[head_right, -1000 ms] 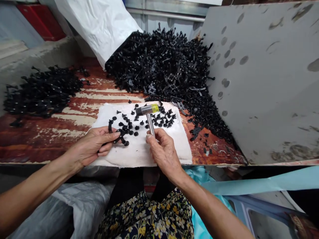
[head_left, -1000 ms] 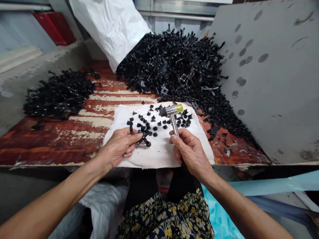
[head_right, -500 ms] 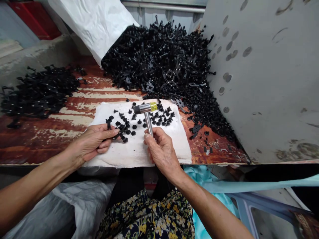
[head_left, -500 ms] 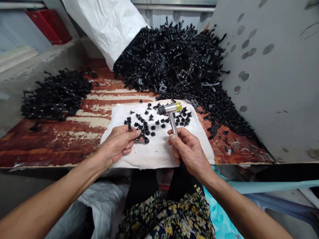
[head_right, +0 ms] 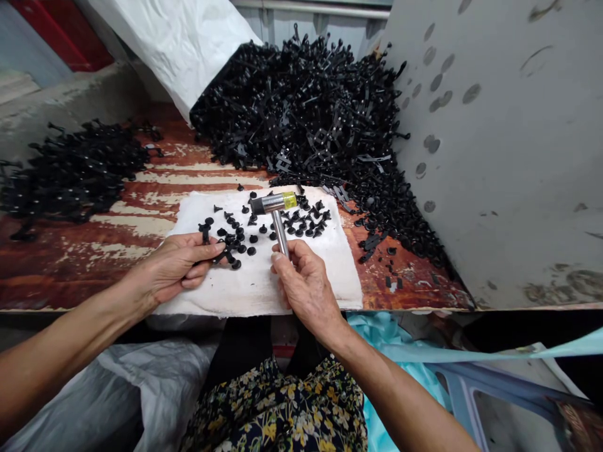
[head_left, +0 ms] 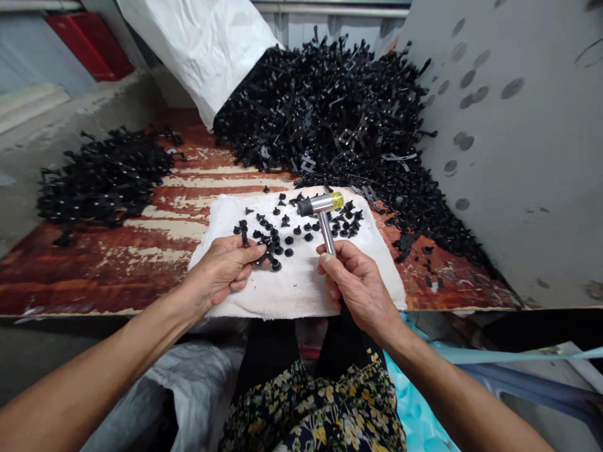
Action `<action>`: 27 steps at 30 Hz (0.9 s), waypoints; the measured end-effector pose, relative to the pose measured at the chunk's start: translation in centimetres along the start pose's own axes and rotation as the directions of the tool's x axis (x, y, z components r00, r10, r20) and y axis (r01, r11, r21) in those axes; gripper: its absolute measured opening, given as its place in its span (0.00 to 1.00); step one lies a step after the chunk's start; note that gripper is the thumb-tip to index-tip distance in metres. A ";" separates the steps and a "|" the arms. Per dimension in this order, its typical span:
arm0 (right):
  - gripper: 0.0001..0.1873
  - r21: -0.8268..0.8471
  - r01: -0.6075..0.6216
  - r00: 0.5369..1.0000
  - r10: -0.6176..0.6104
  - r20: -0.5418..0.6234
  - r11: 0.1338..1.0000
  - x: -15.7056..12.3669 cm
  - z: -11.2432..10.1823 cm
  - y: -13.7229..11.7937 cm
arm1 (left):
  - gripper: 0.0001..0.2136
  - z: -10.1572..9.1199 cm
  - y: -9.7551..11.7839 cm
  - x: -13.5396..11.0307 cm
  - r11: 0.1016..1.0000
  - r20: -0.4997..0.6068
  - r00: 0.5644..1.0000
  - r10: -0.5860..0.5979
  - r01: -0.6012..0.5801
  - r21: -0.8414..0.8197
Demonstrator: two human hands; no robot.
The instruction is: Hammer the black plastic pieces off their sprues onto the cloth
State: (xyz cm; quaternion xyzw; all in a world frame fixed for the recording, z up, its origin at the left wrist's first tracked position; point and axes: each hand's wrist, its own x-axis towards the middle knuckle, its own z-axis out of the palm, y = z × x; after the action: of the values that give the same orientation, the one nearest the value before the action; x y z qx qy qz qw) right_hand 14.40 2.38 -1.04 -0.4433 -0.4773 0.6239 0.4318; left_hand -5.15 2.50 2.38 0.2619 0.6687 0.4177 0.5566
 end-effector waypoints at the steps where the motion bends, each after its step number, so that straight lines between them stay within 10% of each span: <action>1: 0.14 0.000 -0.001 1.000 0.001 0.003 1.000 0.0 0.0 0.0 | 0.09 0.0 0.0 0.1 1.000 0.000 1.000 0.001 -0.001 0.003; 14: 0.14 -0.285 0.128 0.989 -0.102 0.104 0.950 -0.4 -0.4 -0.7 | 0.12 0.4 1.4 0.3 0.986 -0.075 0.997 -0.012 0.024 0.163; 20: 0.28 -0.606 0.546 0.825 -0.496 0.269 0.579 -1.1 -1.3 -1.0 | 0.12 0.3 1.6 0.6 0.976 -0.049 0.999 0.005 0.006 0.219; 27: 0.34 -0.749 0.603 0.761 -0.479 0.438 0.273 -1.2 -1.7 -1.5 | 0.11 -0.2 1.1 1.0 0.975 -0.007 1.000 0.010 -0.008 0.221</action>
State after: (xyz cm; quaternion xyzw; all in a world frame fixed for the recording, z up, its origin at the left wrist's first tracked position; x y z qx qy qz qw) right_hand 16.49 1.88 0.39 -0.3661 -0.8680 0.1394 0.3049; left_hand -5.67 3.79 2.78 0.3234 0.7121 0.3445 0.5192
